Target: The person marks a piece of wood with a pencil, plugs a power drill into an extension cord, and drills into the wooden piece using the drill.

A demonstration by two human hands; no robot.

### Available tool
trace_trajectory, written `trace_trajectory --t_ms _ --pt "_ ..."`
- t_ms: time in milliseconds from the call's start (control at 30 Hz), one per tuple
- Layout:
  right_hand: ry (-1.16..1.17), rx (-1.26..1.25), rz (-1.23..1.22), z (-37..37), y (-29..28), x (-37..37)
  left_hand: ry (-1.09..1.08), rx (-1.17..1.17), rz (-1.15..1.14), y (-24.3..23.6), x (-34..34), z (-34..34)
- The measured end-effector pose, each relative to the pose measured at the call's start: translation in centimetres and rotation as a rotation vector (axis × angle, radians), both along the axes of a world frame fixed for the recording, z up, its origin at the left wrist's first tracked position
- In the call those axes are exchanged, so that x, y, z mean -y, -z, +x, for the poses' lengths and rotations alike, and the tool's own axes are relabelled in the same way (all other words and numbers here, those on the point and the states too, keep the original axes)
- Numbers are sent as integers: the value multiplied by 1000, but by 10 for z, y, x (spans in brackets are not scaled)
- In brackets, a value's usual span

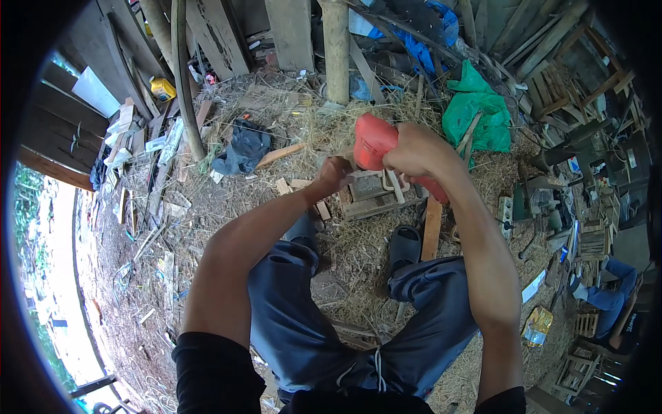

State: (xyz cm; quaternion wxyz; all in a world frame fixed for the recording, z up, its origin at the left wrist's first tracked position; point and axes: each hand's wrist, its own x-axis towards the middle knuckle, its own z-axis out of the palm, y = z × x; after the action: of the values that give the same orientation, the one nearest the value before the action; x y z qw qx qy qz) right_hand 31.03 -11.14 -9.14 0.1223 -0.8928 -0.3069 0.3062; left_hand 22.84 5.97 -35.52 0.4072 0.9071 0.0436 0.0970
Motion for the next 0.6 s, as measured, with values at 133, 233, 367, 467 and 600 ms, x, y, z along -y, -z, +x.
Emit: trace_trajectory --t_ms 133,233,367,467,600 --pt "31 -39 41 -1 -6 6 -59 34 -19 0 4 -2" --pt "18 -4 19 4 -1 12 -21 41 -42 -8 9 -4" --pt "25 -24 37 2 -1 13 41 90 -110 -5 1 -10" --pt "39 -26 30 2 0 12 74 113 -95 -4 1 -9" --pt "37 -28 31 3 3 11 59 75 -15 -5 3 -7"
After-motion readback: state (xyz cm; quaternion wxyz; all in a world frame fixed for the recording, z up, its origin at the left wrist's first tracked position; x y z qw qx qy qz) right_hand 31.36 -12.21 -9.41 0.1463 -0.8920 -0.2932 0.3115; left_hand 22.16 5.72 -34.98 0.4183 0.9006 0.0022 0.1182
